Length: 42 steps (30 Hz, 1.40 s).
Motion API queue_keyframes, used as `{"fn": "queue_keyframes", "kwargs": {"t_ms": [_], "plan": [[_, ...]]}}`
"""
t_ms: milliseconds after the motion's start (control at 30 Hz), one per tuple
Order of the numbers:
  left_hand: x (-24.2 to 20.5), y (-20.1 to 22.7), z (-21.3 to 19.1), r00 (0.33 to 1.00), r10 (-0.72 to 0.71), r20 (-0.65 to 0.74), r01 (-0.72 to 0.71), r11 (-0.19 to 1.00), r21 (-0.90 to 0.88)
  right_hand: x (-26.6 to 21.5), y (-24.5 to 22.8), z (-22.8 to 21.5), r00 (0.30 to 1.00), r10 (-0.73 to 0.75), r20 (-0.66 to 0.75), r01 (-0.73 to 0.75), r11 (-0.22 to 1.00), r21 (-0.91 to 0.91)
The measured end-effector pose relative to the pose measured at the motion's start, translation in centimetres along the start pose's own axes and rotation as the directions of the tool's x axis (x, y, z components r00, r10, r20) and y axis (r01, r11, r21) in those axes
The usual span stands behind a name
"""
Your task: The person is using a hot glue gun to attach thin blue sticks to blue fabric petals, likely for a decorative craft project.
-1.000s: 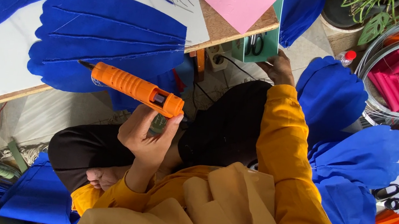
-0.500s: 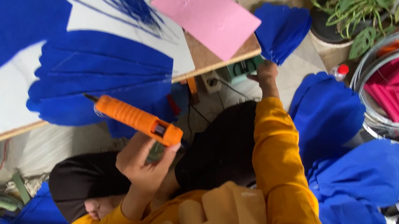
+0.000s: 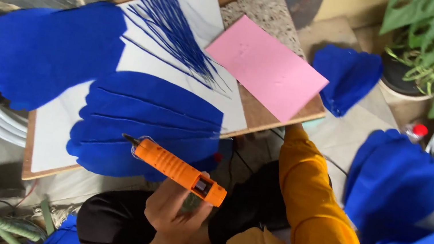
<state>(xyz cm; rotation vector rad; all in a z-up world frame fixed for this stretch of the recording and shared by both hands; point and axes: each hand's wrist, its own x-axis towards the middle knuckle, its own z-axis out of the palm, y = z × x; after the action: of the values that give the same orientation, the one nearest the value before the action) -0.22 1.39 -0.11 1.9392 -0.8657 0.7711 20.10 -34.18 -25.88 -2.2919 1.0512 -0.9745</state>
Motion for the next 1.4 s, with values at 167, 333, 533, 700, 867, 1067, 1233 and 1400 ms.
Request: {"fn": "queue_keyframes", "kwargs": {"t_ms": [167,333,533,700,867,1067,1233,1400], "plan": [[0.2,-0.7,-0.2,0.999,-0.05,-0.006,0.05,0.999,0.011,0.7,0.9,-1.2,0.994,0.048,-0.096,-0.03,0.983,0.182],[-0.3,-1.3,0.0,0.998,-0.06,-0.001,0.06,0.998,0.022,-0.1,4.7,-5.7,0.975,0.116,-0.19,-0.051,0.947,0.317],[-1.1,-2.0,-0.4,0.991,-0.033,-0.131,0.034,0.999,0.001,-0.7,2.9,-15.3,0.967,0.126,-0.22,-0.004,0.875,0.484],[0.8,-1.3,-0.8,0.987,-0.075,-0.144,0.06,0.993,-0.104,-8.3,-10.2,-34.4,0.853,-0.229,-0.469,0.475,0.714,0.514],[1.3,-0.5,-1.3,0.977,-0.141,-0.162,0.112,0.978,-0.175,-16.0,-13.4,-39.6,0.697,-0.636,-0.331,0.715,0.586,0.381],[1.6,0.4,-2.1,0.979,-0.133,-0.154,0.099,0.973,-0.21,-16.7,-15.5,-40.2,0.578,-0.771,-0.268,0.811,0.508,0.289],[1.0,0.4,-2.3,0.978,-0.122,-0.17,0.091,0.98,-0.177,-17.0,-16.0,-39.7,0.573,-0.781,-0.249,0.813,0.503,0.292],[0.8,0.6,-2.4,0.978,-0.127,-0.165,0.096,0.979,-0.181,-17.3,-16.2,-39.5,0.551,-0.806,-0.216,0.825,0.487,0.286]]}}
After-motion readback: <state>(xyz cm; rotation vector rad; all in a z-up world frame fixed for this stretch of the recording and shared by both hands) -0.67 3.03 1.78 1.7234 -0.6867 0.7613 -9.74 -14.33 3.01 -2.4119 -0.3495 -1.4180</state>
